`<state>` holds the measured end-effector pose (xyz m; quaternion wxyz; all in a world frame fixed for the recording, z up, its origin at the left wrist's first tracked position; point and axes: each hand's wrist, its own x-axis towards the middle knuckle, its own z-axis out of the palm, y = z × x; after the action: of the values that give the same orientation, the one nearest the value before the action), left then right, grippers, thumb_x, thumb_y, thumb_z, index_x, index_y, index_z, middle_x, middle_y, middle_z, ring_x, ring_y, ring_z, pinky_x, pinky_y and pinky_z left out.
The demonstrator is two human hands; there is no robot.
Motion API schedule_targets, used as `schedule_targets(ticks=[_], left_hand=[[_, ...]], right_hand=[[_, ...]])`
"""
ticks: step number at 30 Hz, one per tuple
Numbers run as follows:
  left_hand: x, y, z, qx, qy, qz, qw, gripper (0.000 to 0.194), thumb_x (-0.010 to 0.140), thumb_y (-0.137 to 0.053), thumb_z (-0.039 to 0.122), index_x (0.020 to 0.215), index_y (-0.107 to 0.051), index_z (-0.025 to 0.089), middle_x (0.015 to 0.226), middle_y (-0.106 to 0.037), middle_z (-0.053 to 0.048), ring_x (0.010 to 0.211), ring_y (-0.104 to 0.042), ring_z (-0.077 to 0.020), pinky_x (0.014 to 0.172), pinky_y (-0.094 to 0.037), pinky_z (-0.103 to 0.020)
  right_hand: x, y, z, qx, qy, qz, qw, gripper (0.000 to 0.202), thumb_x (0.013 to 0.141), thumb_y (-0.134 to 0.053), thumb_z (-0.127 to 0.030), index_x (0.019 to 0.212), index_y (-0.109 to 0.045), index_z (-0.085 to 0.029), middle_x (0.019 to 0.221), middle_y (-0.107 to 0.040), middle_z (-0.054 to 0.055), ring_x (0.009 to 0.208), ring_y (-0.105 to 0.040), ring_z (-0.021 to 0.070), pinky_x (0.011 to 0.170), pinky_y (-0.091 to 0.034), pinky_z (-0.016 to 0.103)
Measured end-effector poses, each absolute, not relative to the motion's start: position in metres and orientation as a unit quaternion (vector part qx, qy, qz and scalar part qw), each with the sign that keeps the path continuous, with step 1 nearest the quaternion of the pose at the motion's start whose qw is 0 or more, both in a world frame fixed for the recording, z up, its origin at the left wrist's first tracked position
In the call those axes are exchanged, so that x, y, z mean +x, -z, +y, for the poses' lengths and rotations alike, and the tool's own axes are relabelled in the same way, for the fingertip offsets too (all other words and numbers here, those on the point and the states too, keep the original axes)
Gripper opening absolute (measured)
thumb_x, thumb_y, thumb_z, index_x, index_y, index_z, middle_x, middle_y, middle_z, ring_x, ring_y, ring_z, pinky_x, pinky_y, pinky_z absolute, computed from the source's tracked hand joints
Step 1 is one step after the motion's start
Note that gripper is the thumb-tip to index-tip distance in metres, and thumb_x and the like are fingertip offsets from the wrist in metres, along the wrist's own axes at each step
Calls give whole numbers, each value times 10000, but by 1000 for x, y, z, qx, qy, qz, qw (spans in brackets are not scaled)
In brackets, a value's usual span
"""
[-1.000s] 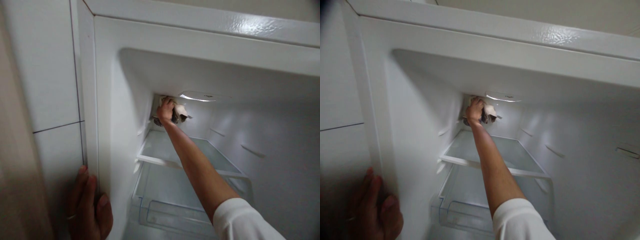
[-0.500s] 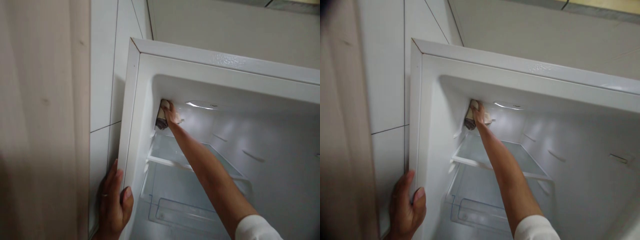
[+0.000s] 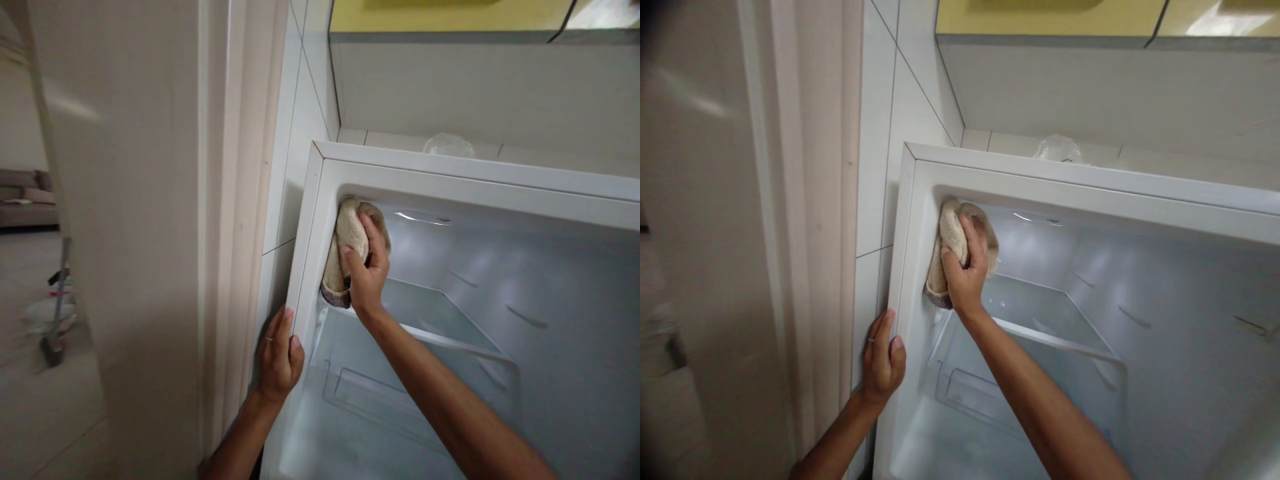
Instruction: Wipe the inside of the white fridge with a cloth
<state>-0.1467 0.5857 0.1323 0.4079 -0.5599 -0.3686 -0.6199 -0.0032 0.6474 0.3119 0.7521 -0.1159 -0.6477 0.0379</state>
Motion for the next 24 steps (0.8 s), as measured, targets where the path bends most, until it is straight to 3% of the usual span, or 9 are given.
schedule_targets(ticks=[7,13,20,24], left_hand=[[-147,-133,585,-569,632,-350,393,637,1023,-473,111,1653,-386,126,1333,-747,-203,1377,-676,-220,1104,-616,-334],[-148,-132,586,-564,656,-342,368,606,1039,-469,119,1640,-420,169,1352,-750,-180,1354,-694,-225,1096,-631,-354],[-150,-131,588,-557,661,-342,369,599,1024,-487,99,1617,-458,180,1337,-765,-181,1316,-723,-244,1043,-658,-376],[-150,-129,589,-563,659,-334,371,639,1005,-507,65,1630,-442,183,1363,-753,-180,1340,-706,-231,1064,-643,-359]], right_hand=[[-8,-262,592,-119,59,-676,725,601,929,-616,-255,1516,-598,-385,1517,-589,59,1470,-523,305,1283,-400,638],[-7,-212,598,-165,-24,-689,705,634,892,-584,-216,1516,-547,-316,1481,-612,88,1422,-558,292,1247,-447,592],[-1,-274,645,-231,-192,-666,683,576,828,-563,-258,1403,-605,-248,1398,-696,85,1285,-643,273,1213,-486,520],[-1,-320,716,-257,-208,-612,718,494,836,-601,-333,1324,-585,-258,1284,-709,74,1171,-650,251,1120,-542,473]])
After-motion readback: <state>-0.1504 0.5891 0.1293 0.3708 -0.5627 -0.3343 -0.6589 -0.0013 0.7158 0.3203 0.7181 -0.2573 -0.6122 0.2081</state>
